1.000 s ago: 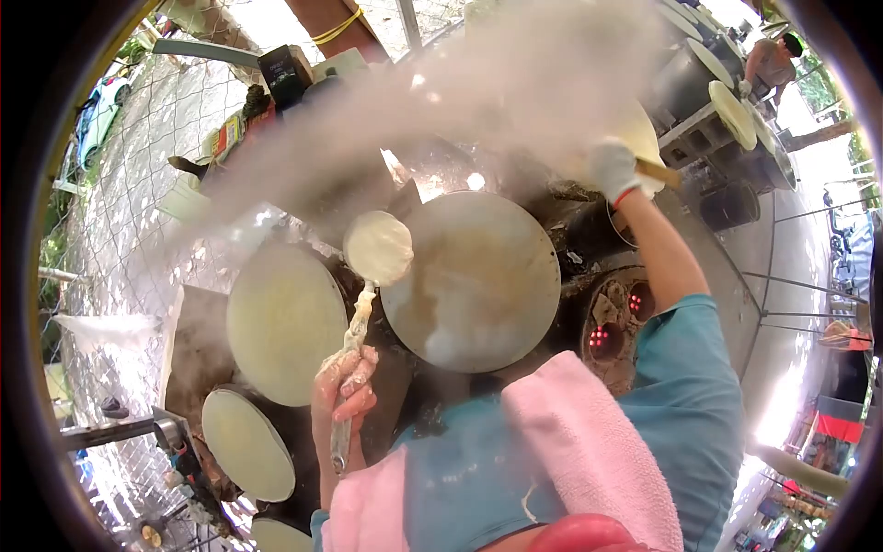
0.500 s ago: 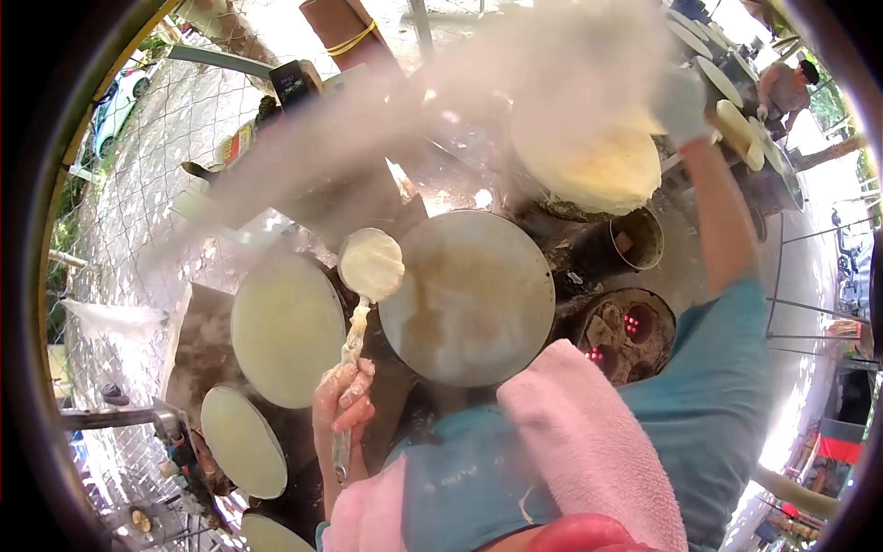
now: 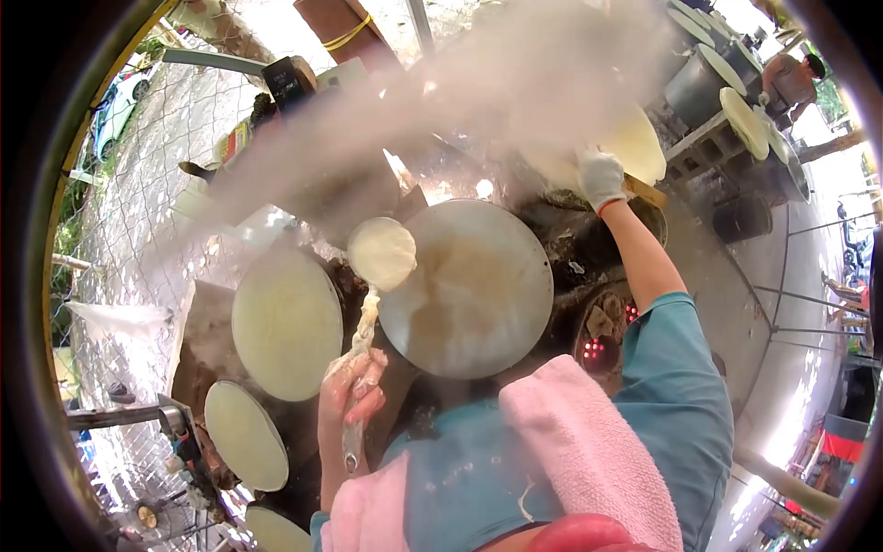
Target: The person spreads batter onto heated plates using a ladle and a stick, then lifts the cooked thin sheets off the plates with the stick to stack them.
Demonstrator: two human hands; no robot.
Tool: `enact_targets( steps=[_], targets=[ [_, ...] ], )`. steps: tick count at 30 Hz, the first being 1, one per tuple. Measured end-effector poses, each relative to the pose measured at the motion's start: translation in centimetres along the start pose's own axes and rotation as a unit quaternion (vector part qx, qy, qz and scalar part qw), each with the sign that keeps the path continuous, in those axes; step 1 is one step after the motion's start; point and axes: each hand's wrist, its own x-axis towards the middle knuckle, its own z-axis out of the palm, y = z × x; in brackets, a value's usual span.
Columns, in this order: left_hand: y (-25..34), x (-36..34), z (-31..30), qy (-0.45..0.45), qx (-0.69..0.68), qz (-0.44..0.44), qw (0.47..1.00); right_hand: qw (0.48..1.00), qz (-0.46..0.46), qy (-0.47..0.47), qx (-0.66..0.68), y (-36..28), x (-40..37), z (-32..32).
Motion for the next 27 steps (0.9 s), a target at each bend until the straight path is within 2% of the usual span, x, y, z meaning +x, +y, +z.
enact_targets(
  steps=[1,5,7,8,9,10,11,13,14,15,17,18,19,20,21,23,24,25,26,27],
  targets=[
    [0.0,0.1,0.3,-0.006,0.015,-0.003,1.0,0.999,0.013,-0.039,0.01,-0.4,0.2,-0.5],
    [-0.2,0.5,1.6,-0.029,0.068,-0.019,0.997,0.994,0.021,-0.094,0.054,-3.0,0.1,-2.5],
    [-0.9,1.3,2.4,-0.022,0.089,-0.041,0.995,0.979,0.115,-0.129,0.107,-4.1,-1.9,-4.8],
    [-1.4,1.6,2.8,-0.048,0.133,-0.037,0.989,0.977,0.116,-0.136,0.113,-4.4,-3.8,-5.6],
    [-2.1,2.0,3.2,-0.074,0.176,-0.037,0.981,0.96,0.166,-0.117,0.192,-4.7,-5.9,-6.3],
    [-2.8,2.6,3.4,-0.092,0.183,-0.039,0.978,0.933,0.218,-0.099,0.269,-5.1,-8.4,-7.0],
    [-3.7,3.3,3.5,-0.11,0.191,-0.044,0.974,0.882,0.242,-0.142,0.379,-5.2,-11.0,-7.6],
    [-5.7,5.6,3.6,-0.141,0.233,-0.045,0.961,0.749,0.307,-0.096,0.58,-6.6,-17.3,-8.1],
    [-6.7,7.2,3.5,-0.135,0.272,-0.057,0.951,0.735,0.319,-0.081,0.593,-7.7,-19.8,-9.5],
    [-7.9,9.0,3.3,-0.133,0.312,-0.068,0.938,0.764,0.321,-0.063,0.556,-8.8,-22.7,-10.2],
    [-10.5,12.9,1.5,-0.16,0.473,-0.04,0.865,0.659,0.413,-0.034,0.628,-12.1,-26.7,-12.3],
    [-12.2,14.0,0.3,-0.167,0.478,-0.048,0.861,0.662,0.431,-0.046,0.611,-13.3,-28.5,-13.3],
    [-15.1,15.7,-0.3,-0.156,0.558,0.111,0.807,0.665,0.451,-0.056,0.593,-13.3,-30.7,-13.6],
    [-16.1,16.4,-1.0,-0.141,0.615,0.27,0.728,0.659,0.456,-0.05,0.596,-14.4,-31.7,-14.9],
    [-15.9,16.8,-1.4,-0.154,0.616,0.268,0.725,0.615,0.493,0.011,0.616,-16.0,-33.1,-14.7],
    [-14.7,17.6,-2.6,-0.095,0.764,0.29,0.569,0.708,0.5,-0.013,0.499,-18.2,-34.8,-14.8],
    [-13.8,18.2,-3.3,-0.079,0.79,0.284,0.538,0.765,0.491,-0.058,0.413,-19.2,-35.1,-15.2],
    [-12.9,18.7,-4.0,-0.087,0.788,0.284,0.539,0.813,0.474,-0.103,0.322,-20.1,-35.2,-15.5],
    [-11.7,19.2,-4.2,-0.074,0.781,0.35,0.511,0.837,0.451,-0.157,0.268,-20.9,-35.7,-15.2],
    [-10.4,19.0,-4.2,-0.059,0.77,0.414,0.482,0.836,0.455,-0.157,0.265,-21.7,-36.2,-14.6]
  ],
)
